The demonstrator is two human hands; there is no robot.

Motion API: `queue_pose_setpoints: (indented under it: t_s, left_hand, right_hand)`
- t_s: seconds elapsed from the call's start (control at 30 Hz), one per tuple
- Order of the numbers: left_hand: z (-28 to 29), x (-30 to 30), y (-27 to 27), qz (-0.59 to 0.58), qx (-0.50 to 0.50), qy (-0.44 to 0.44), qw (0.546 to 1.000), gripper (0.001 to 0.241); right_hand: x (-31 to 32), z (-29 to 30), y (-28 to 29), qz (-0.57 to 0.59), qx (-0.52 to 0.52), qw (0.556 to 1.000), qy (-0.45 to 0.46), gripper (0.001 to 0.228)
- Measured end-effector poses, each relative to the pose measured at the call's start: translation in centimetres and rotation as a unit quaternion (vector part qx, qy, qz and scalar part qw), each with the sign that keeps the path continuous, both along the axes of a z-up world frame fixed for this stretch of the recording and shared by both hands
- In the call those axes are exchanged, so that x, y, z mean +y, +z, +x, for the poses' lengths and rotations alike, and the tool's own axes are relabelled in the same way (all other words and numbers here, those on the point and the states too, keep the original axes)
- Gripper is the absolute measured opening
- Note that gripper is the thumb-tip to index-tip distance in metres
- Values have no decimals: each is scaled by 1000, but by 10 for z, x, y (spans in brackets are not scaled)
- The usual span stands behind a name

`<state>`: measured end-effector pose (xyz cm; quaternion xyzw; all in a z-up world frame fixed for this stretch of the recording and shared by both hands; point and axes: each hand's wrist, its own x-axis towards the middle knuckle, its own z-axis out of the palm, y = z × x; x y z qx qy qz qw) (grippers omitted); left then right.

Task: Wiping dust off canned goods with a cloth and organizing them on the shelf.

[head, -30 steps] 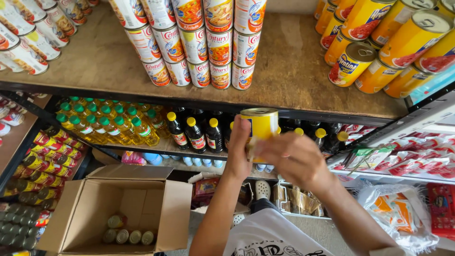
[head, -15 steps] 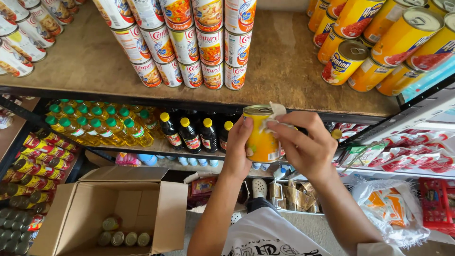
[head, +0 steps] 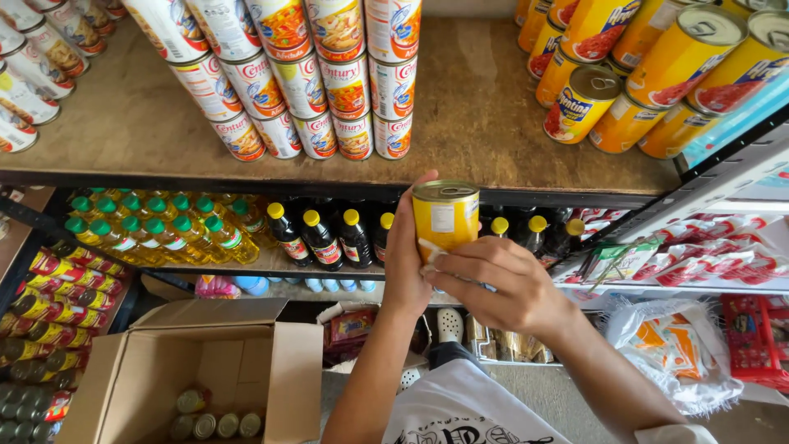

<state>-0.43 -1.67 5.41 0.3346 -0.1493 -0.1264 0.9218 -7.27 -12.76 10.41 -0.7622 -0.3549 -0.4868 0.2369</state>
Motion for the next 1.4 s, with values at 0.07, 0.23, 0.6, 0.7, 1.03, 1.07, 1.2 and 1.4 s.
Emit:
queue_pose_setpoints:
  t_s: [0.07,0.23,0.6,0.7,1.03,1.07,1.2,1.4]
  left_hand:
    - [-5,-2,1,26,-9,12,1000,53]
    - [-12,-15,-7,11,-23,-39,999,57]
    - [-29,-83,0,-33,-13,-182,983,59]
    - [-35,-109,-2,-38,15,-225,973,55]
    - [-58,-162,-33,-31,158,-383,910,46]
    - [-57,-160,-29,-31,159,-382,910,46]
    - [-46,-155,-36,-7,88,-349,933,38]
    - [-17,-123,-37,-24,27,-271,962,35]
  right_hand:
    - [-8,-2,0,-20,9,1000,-7,11]
    - [-24,-4,6,20,19,998,-51,11]
    - [-68,-55,6,39,18,986,-160,11]
    - [-71,-73,16,-3,17,987,-158,14]
    - [-94,-100,13,-19,-28,970,-240,16]
    - [-99,-100,13,-18,-26,971,-238,16]
    - [-121,-91,19,-14,-37,971,-235,16]
    - [-97,-52,3,39,-26,979,-198,9]
